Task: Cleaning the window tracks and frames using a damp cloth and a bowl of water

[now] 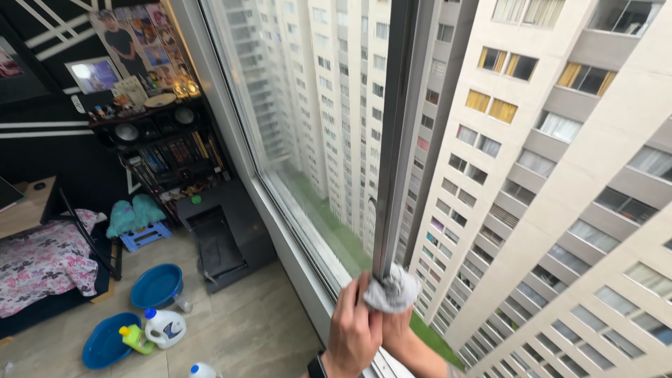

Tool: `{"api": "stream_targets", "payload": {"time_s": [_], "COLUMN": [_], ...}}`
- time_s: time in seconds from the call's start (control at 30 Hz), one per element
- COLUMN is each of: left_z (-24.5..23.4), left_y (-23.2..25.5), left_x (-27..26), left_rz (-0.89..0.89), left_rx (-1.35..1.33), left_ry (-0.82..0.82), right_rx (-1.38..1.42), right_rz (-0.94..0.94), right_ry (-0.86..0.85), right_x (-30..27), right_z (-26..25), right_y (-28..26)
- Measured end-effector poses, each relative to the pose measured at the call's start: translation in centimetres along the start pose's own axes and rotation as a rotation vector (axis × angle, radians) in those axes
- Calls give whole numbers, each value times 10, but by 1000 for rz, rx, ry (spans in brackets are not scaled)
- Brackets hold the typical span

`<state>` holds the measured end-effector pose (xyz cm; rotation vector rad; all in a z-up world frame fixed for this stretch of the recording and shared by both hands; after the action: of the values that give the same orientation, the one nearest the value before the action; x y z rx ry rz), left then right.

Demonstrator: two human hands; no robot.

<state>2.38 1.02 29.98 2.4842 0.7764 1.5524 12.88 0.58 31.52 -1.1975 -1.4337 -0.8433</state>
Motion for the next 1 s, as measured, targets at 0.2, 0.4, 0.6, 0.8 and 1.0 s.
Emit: {"api": "stream_targets", "payload": {"time_s": [0.2, 0.4, 0.6, 0.8, 1.0], "left_z": [-21, -74, -95, -67, -22], "left_y": [6, 25, 34, 24, 16], "left_x": [51, 144, 169, 100, 5], "left_rz": [118, 345, 425, 350, 19], "left_rx": [-28, -68, 16, 44, -32], "left_ry": [102, 181, 172, 176, 52], "right_rx": [104, 200, 268, 299, 185], "right_rz": [-14, -30, -9, 359, 701], "right_ry": [85, 172, 183, 143, -3], "right_x": [50, 118, 137, 68, -54], "right_z": [1, -8, -24, -33, -33], "right_y": [-7, 10, 8, -28, -35]}}
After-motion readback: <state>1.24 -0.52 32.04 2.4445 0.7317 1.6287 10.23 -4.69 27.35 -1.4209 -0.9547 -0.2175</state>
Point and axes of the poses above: each hand's wrist, its own x-axis towards the middle knuckle, its own z-axis out of the palm, y = z × x, the point moved 2 cm from there along x, towards the middle knuckle, and after that the axes turned 4 degrees about x, right-handed, at the moved point
